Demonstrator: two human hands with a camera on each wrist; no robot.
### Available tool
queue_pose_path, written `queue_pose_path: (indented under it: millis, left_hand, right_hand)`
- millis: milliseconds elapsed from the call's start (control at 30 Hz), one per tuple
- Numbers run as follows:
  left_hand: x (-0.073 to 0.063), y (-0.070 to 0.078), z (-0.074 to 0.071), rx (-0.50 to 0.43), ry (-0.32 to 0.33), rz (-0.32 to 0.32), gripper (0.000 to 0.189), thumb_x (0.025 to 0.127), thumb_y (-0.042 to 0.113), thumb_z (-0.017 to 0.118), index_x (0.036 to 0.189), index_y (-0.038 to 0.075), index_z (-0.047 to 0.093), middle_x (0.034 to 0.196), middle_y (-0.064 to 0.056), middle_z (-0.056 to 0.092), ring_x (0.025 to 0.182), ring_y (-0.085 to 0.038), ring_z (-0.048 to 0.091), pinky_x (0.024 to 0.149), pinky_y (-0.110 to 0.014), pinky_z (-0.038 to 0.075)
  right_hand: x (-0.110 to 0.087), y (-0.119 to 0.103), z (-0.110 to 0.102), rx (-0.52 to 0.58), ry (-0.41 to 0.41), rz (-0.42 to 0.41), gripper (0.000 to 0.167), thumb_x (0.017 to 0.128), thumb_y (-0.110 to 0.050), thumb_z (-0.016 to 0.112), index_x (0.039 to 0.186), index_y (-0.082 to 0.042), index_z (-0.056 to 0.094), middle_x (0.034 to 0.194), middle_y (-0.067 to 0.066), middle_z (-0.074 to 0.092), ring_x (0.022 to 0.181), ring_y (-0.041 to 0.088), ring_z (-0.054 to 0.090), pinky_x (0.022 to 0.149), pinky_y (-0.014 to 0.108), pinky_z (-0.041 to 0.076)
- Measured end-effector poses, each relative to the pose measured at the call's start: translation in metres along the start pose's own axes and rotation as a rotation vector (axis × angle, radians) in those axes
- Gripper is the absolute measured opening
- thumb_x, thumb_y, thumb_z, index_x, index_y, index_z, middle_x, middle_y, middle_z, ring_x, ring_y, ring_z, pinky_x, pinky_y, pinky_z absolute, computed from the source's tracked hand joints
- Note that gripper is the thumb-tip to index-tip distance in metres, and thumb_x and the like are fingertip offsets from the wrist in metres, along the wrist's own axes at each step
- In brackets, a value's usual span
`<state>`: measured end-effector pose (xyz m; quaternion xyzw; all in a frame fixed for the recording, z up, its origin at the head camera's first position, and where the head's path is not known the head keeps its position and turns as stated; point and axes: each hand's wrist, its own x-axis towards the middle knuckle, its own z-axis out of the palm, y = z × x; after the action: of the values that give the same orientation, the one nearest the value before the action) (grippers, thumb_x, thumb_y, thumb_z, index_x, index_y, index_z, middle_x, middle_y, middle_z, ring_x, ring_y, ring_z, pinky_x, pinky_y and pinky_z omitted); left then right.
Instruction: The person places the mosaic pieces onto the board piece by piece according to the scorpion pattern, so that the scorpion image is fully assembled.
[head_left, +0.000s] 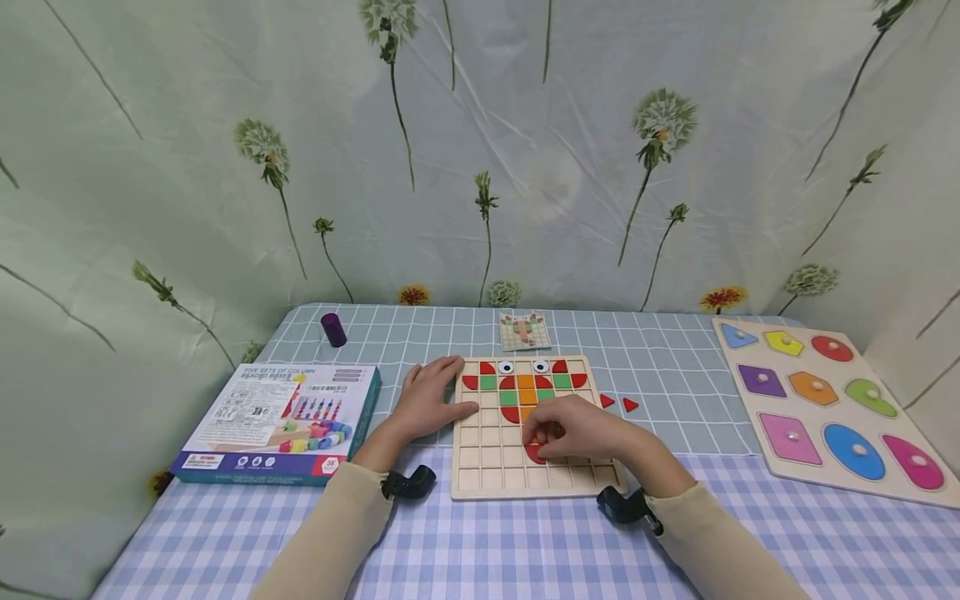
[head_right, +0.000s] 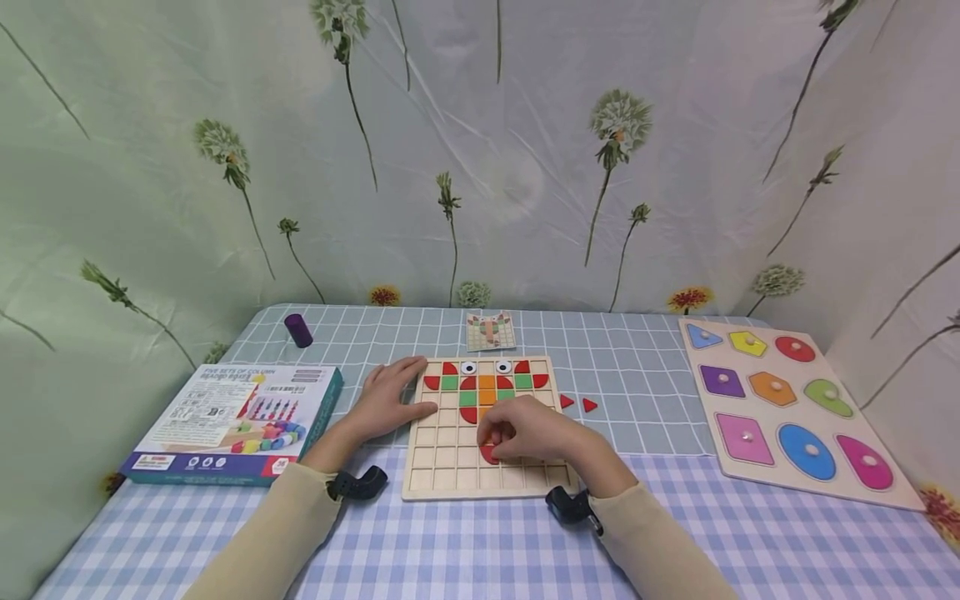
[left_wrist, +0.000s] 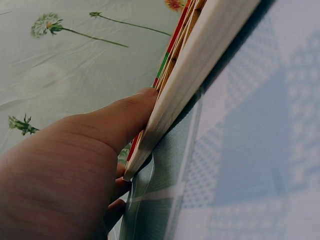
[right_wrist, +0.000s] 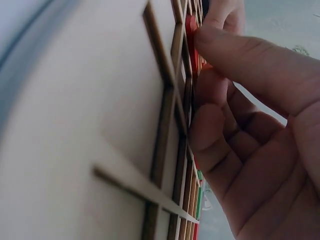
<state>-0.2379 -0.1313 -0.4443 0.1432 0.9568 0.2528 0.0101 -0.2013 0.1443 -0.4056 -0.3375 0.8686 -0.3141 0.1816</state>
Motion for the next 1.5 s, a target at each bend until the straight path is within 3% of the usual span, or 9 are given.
queue_pose_path:
  millis: [367, 767, 1167, 1500]
  left_hand:
    - [-0.001, 0.001, 0.000, 0.000, 0.001, -0.009, 0.084, 0.086, 0.050, 0.073, 0.153, 0.012, 0.041, 0.159, -0.009, 0.040, 0.150, -0.029, 0.031, 0.123, -0.060, 0.011]
    - [0.000, 0.001, 0.001, -0.004, 0.003, -0.026, 0.083, 0.085, 0.049, 0.074, 0.153, 0.013, 0.042, 0.159, -0.009, 0.040, 0.150, -0.028, 0.031, 0.124, -0.060, 0.011]
    - [-0.001, 0.002, 0.001, -0.003, 0.007, -0.023, 0.083, 0.085, 0.049, 0.074, 0.153, 0.012, 0.043, 0.159, -0.008, 0.041, 0.150, -0.029, 0.032, 0.124, -0.059, 0.012]
    - [-0.001, 0.002, 0.000, -0.002, 0.008, -0.020, 0.082, 0.086, 0.048, 0.074, 0.153, 0.012, 0.043, 0.159, -0.009, 0.041, 0.150, -0.029, 0.032, 0.123, -0.060, 0.012]
  right_hand:
    - [-0.009, 0.005, -0.021, -0.076, 0.107, 0.025, 0.009, 0.091, -0.014, 0.072, 0.097, -0.021, 0.073, 0.087, -0.009, 0.065, 0.077, 0.007, 0.056, 0.070, 0.021, 0.050]
    - [-0.024, 0.031, -0.046, -0.092, 0.265, 0.152, 0.014, 0.090, -0.011, 0.072, 0.103, -0.013, 0.074, 0.092, -0.002, 0.067, 0.081, 0.013, 0.055, 0.069, 0.024, 0.049]
    - [-0.040, 0.061, -0.058, -0.060, 0.301, 0.254, 0.021, 0.088, -0.010, 0.074, 0.109, -0.010, 0.072, 0.100, 0.007, 0.066, 0.085, 0.018, 0.056, 0.063, 0.025, 0.051]
    - [-0.039, 0.074, -0.055, -0.089, 0.291, 0.288, 0.023, 0.085, -0.011, 0.077, 0.107, -0.008, 0.072, 0.095, 0.004, 0.066, 0.084, 0.016, 0.054, 0.072, 0.028, 0.048]
